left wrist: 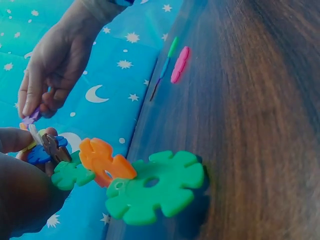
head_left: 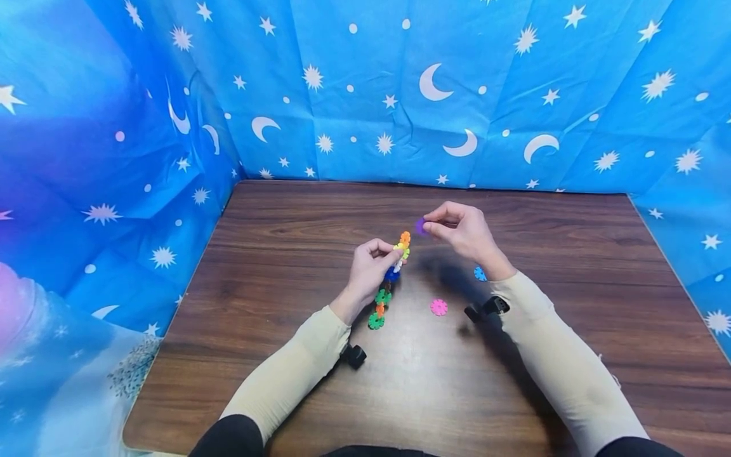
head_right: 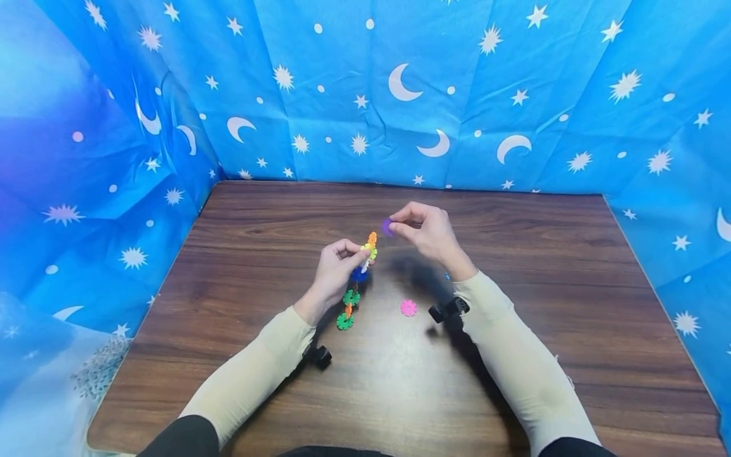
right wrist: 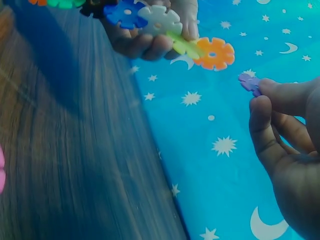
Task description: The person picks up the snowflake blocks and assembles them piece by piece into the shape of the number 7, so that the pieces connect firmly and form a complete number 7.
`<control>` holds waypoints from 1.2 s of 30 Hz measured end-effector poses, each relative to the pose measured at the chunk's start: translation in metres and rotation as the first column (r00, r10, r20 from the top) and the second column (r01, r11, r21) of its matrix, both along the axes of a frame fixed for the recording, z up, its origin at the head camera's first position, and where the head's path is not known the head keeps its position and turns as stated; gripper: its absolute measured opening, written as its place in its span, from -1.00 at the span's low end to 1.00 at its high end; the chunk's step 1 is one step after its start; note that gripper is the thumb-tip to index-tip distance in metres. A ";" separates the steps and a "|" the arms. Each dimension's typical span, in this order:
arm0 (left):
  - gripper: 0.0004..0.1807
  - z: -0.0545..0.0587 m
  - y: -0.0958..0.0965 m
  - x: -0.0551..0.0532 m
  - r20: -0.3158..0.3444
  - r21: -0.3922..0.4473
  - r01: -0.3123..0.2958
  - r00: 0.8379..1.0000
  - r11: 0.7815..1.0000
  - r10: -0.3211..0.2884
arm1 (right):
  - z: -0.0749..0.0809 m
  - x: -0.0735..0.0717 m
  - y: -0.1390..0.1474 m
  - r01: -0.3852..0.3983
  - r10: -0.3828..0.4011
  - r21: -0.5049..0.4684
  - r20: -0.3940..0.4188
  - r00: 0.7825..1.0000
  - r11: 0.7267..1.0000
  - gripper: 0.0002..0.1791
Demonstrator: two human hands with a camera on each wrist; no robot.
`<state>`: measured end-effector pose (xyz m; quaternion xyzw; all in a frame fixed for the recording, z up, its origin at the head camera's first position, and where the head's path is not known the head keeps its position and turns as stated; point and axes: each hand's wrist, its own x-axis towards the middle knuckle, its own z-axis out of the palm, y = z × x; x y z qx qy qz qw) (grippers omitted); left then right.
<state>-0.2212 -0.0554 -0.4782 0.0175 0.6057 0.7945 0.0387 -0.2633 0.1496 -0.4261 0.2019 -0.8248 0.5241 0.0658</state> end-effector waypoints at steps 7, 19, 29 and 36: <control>-0.84 0.000 0.000 -0.001 -0.007 -0.001 0.014 1.000 1.000 -0.014 | 0.017 0.008 -0.018 -0.023 0.022 -0.086 -0.005 1.000 0.996 -0.86; -0.82 -0.002 0.002 0.001 -0.007 0.015 0.023 1.000 1.000 -0.023 | -0.005 -0.005 -0.019 -0.041 0.047 -0.150 0.040 0.998 0.988 -0.85; -0.82 0.000 0.002 0.001 -0.010 0.026 0.036 0.999 0.999 -0.036 | 0.011 0.008 -0.023 -0.060 0.073 -0.146 0.079 0.994 0.987 -0.85; -0.91 -0.001 0.001 0.003 -0.014 -0.023 0.029 0.999 0.999 -0.030 | 0.002 0.007 -0.021 -0.071 0.088 -0.172 0.091 0.992 0.983 -0.88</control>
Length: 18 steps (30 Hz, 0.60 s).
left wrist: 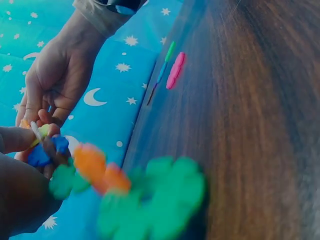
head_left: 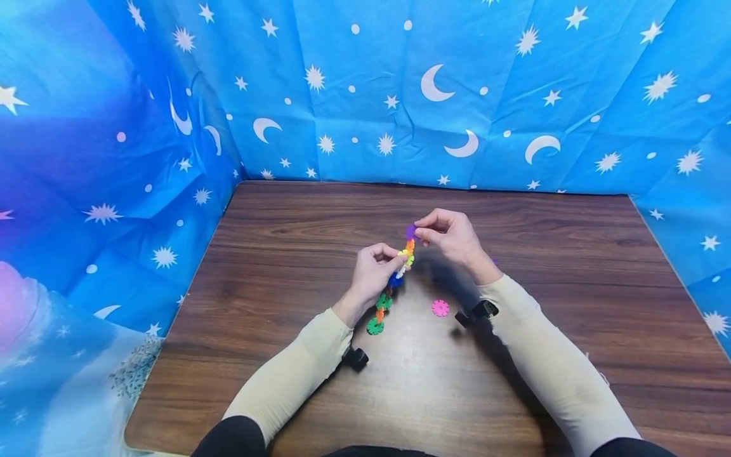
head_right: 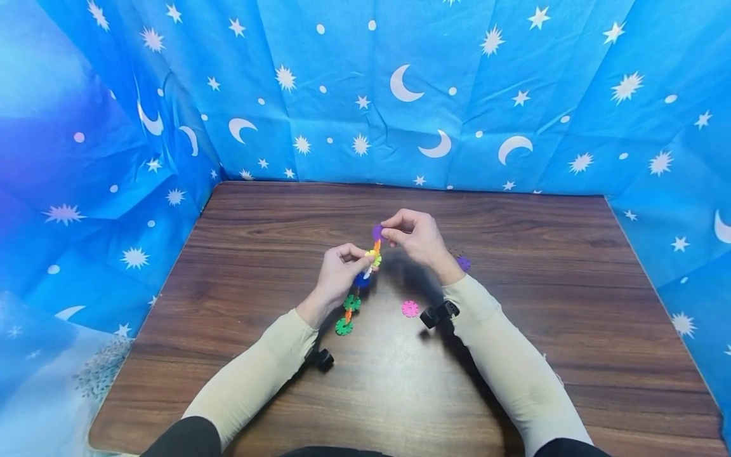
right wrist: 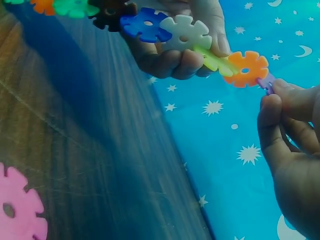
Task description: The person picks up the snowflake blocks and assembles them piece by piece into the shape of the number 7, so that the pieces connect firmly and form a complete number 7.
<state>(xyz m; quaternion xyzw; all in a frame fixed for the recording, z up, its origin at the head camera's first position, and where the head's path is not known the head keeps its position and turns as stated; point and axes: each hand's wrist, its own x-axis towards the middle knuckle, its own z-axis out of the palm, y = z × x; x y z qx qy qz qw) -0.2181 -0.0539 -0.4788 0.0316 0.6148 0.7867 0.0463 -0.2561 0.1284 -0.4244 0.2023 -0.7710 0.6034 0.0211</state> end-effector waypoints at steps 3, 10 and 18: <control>-0.90 0.000 0.003 -0.001 -0.002 0.007 -0.010 1.000 1.000 0.010 | -0.009 -0.007 0.003 0.007 -0.006 0.019 -0.029 1.000 1.000 -0.89; -0.87 0.007 0.009 -0.001 0.007 0.029 -0.032 0.999 0.999 0.032 | -0.015 -0.016 0.005 -0.006 0.008 0.041 -0.048 0.999 0.999 -0.88; -0.90 0.007 0.015 -0.005 -0.009 -0.053 -0.042 0.999 0.998 0.042 | -0.018 -0.022 0.015 -0.046 0.047 -0.048 0.026 0.999 0.998 -0.87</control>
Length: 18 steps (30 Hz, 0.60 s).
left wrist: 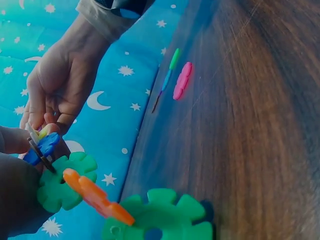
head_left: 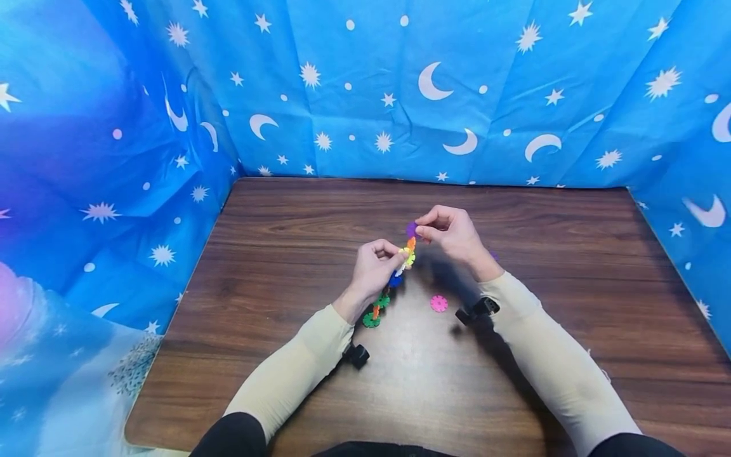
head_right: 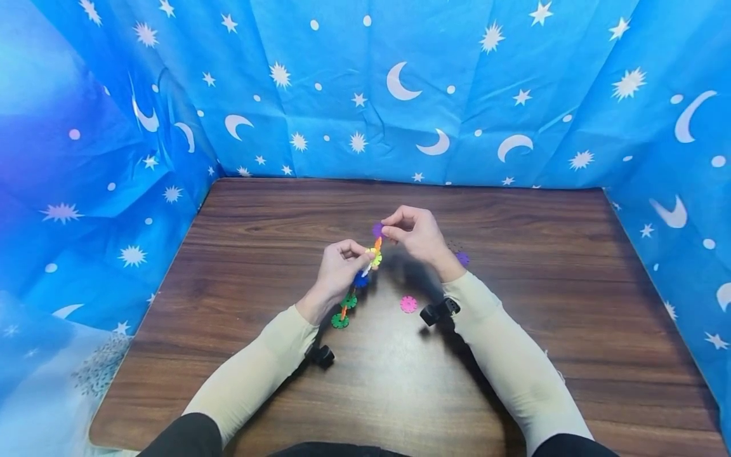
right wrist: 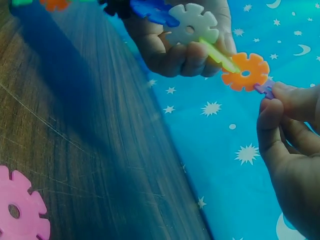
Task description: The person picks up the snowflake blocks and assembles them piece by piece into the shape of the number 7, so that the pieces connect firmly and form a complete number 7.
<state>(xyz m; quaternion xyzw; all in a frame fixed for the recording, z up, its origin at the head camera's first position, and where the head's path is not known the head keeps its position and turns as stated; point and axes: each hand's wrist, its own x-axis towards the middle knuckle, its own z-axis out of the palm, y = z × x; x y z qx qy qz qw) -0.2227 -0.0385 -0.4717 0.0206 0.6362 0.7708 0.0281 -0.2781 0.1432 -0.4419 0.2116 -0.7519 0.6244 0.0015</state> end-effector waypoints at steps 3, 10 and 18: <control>-0.90 0.001 -0.002 0.002 0.001 -0.008 0.022 1.000 1.000 -0.022 | 0.001 0.004 0.001 -0.006 0.007 -0.017 0.018 1.000 1.000 -0.85; -0.91 0.004 -0.006 0.007 0.010 -0.005 0.076 0.997 0.997 -0.076 | 0.000 0.010 0.003 -0.056 0.057 -0.057 0.021 0.998 0.997 -0.86; -0.89 0.001 -0.010 0.010 -0.024 -0.055 0.071 0.997 0.996 -0.072 | -0.003 0.017 0.000 -0.056 0.057 -0.047 0.021 0.998 0.997 -0.85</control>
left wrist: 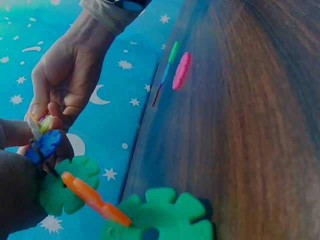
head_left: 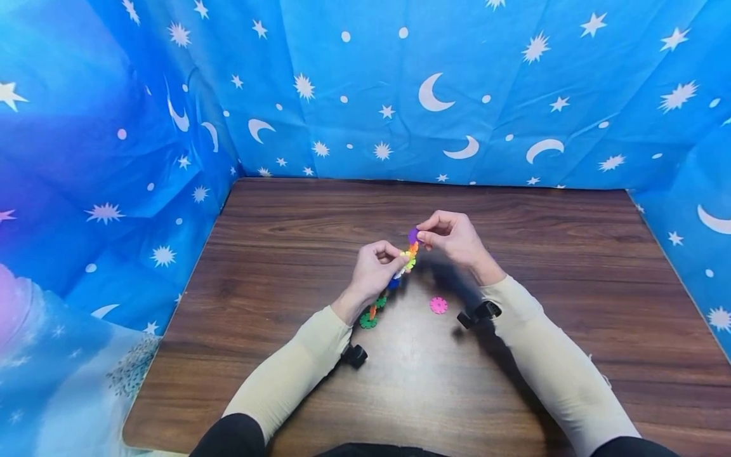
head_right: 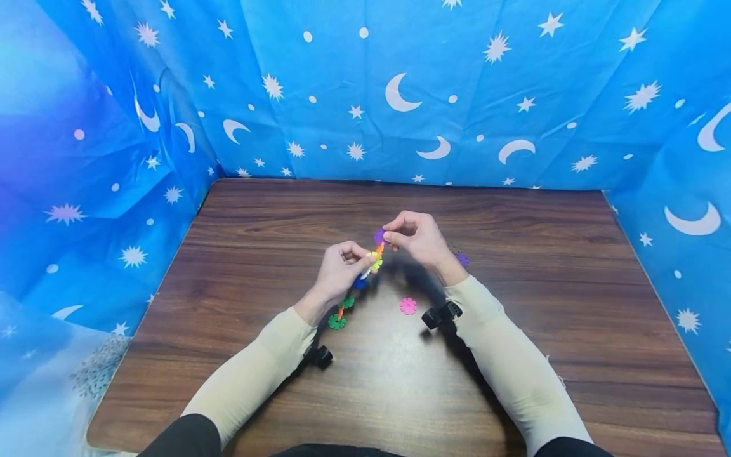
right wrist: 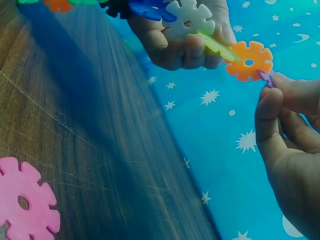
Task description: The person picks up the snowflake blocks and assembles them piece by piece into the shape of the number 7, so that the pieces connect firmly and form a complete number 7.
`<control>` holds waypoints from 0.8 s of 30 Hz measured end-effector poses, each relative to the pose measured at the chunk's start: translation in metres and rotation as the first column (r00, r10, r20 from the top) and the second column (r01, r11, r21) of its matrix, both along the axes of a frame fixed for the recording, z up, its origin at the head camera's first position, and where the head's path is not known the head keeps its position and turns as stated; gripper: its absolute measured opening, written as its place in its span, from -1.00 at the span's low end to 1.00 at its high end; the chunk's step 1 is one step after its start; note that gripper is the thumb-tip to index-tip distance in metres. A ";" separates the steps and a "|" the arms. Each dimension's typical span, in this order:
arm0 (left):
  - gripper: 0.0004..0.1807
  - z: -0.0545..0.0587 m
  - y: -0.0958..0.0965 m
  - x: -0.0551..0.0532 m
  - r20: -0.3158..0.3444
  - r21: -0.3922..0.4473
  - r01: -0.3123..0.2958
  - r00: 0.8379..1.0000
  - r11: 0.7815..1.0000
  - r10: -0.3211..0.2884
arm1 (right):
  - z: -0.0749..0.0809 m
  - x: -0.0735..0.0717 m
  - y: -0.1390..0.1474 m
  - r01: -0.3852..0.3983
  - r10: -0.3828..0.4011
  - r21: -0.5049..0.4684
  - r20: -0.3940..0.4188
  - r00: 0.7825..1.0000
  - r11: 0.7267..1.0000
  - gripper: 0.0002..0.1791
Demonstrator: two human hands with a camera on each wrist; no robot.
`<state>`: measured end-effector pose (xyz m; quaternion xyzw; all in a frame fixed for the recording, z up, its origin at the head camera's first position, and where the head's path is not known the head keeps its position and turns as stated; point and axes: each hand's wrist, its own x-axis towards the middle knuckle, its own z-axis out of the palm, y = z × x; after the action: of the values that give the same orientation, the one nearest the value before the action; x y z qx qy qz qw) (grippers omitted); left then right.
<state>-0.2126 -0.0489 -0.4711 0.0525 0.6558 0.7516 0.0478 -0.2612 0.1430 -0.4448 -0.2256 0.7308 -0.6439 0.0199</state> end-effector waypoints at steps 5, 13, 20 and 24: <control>-0.89 -0.003 0.000 -0.003 -0.009 -0.013 -0.001 1.000 1.000 0.001 | -0.002 -0.003 0.002 -0.005 0.004 0.003 0.022 1.000 1.000 -0.82; -0.91 -0.004 -0.002 -0.005 0.031 0.007 0.018 0.999 1.000 -0.018 | 0.000 -0.002 0.005 0.000 0.000 0.009 0.025 1.000 1.000 -0.80; -0.93 -0.006 -0.002 -0.002 0.066 0.037 0.034 0.997 0.999 -0.036 | -0.007 -0.005 0.012 0.028 -0.028 0.021 0.008 1.000 0.999 -0.82; -0.92 -0.004 -0.002 -0.004 0.052 0.063 0.007 0.999 0.998 -0.010 | -0.001 -0.005 0.018 0.046 -0.046 0.071 -0.001 0.999 0.996 -0.81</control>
<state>-0.2164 -0.0504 -0.4753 0.0371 0.6301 0.7728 0.0665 -0.2658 0.1607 -0.4459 -0.2076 0.7582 -0.6179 0.0135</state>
